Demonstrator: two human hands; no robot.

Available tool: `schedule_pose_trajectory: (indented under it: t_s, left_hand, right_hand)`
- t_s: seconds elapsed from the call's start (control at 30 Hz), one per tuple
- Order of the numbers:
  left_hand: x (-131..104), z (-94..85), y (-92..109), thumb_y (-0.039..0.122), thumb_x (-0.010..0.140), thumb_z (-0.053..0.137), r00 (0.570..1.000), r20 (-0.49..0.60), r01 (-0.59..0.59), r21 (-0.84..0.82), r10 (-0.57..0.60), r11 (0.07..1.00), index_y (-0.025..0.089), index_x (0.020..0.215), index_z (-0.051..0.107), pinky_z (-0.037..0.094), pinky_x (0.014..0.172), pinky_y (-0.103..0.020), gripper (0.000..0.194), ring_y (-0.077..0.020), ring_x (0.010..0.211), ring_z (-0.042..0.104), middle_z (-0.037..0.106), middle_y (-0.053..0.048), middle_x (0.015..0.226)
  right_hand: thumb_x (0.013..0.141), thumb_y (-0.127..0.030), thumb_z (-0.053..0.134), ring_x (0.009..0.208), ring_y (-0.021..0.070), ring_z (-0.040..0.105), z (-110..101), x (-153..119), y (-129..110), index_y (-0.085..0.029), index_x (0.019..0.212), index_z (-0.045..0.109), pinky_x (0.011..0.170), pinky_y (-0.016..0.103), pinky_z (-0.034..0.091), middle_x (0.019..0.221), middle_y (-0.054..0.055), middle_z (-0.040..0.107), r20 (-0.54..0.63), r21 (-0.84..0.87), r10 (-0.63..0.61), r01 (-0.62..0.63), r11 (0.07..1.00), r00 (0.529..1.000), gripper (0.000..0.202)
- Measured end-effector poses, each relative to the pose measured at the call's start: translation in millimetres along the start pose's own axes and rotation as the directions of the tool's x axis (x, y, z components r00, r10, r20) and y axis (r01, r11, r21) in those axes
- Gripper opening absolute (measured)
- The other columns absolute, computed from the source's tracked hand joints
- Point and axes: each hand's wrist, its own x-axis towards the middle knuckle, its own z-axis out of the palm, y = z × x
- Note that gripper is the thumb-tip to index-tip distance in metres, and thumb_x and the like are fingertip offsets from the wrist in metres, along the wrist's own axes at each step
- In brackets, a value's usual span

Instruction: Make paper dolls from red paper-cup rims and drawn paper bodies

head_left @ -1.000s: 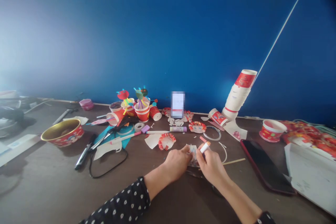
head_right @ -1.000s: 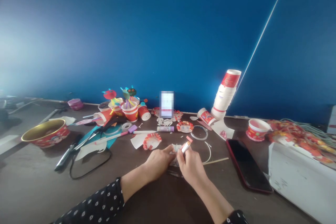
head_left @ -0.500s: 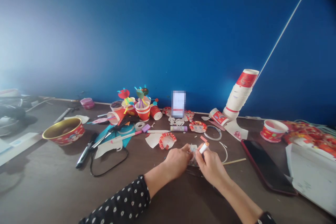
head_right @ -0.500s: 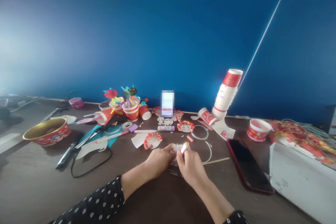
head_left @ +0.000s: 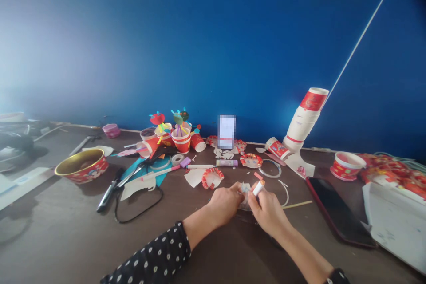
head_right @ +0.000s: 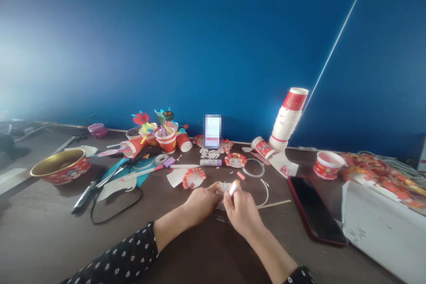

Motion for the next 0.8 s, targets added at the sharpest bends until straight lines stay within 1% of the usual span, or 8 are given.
schedule_pose_trajectory:
  t_s: [0.13, 0.37, 0.5, 0.67, 0.8]
  left_hand:
    - [-0.5, -0.8, 0.1, 0.017, 0.078, 0.041, 1.0, 0.005, 0.005, -0.003, -0.005, 1.0, 0.026, 0.103, 0.053, 0.047, 0.058, -0.023, 0.029, -0.0143, 0.069, 0.061, 0.05, -0.005, 0.11]
    - [0.5, 1.9, -0.9, 0.017, 0.079, 0.04, 1.0, -0.011, -0.007, -0.004, 0.007, 1.0, 0.024, 0.096, 0.056, 0.048, 0.057, -0.025, 0.025, -0.0163, 0.068, 0.061, 0.051, -0.003, 0.109]
    - [1.1, 2.8, -1.3, 0.016, 0.076, 0.043, 1.0, -0.011, -0.005, -0.003, 0.005, 1.0, 0.022, 0.094, 0.056, 0.048, 0.057, -0.024, 0.024, -0.0158, 0.068, 0.061, 0.052, -0.004, 0.108]
    - [0.9, 2.8, -1.5, 0.015, 0.076, 0.041, 1.0, -0.007, -0.01, -0.006, 0.009, 1.0, 0.022, 0.093, 0.057, 0.048, 0.058, -0.024, 0.024, -0.0154, 0.068, 0.061, 0.052, -0.004, 0.109]
    - [0.1, 1.0, -1.4, 0.015, 0.077, 0.04, 1.0, -0.007, -0.012, -0.005, 0.012, 1.0, 0.021, 0.092, 0.057, 0.048, 0.057, -0.024, 0.024, -0.0155, 0.068, 0.061, 0.051, -0.004, 0.11]
  right_hand:
    - [0.084, -0.029, 0.029, 0.049, 0.0164, 0.056, -1.4, 0.2, -1.3, -0.018, 0.073, 0.046, 0.049, 0.025, 0.037, 0.055, 0.003, 0.057, 0.003, 0.025, 0.014, -0.014, 1.0, 1.0, 0.023]
    - [0.085, -0.032, 0.029, 0.048, 0.017, 0.056, -3.8, 0.0, -3.4, -0.019, 0.073, 0.046, 0.048, 0.025, 0.037, 0.053, 0.002, 0.055, -0.001, 0.078, 0.036, -0.036, 0.996, 0.999, 0.025]
    - [0.085, -0.034, 0.03, 0.05, 0.0178, 0.057, -5.4, 1.3, -5.2, -0.019, 0.073, 0.047, 0.046, 0.024, 0.037, 0.052, 0.002, 0.055, 0.012, 0.119, 0.066, -0.067, 0.991, 0.998, 0.026]
    - [0.085, -0.036, 0.03, 0.053, 0.0181, 0.059, -4.2, 0.5, -5.4, -0.019, 0.072, 0.046, 0.048, 0.024, 0.037, 0.056, 0.004, 0.058, 0.052, 0.13, 0.073, -0.08, 0.988, 0.996, 0.027]
    - [0.085, -0.034, 0.029, 0.057, 0.0184, 0.059, -1.5, -0.1, -3.6, -0.017, 0.074, 0.048, 0.052, 0.025, 0.038, 0.062, 0.006, 0.061, 0.057, 0.114, 0.041, -0.048, 0.992, 0.997, 0.028]
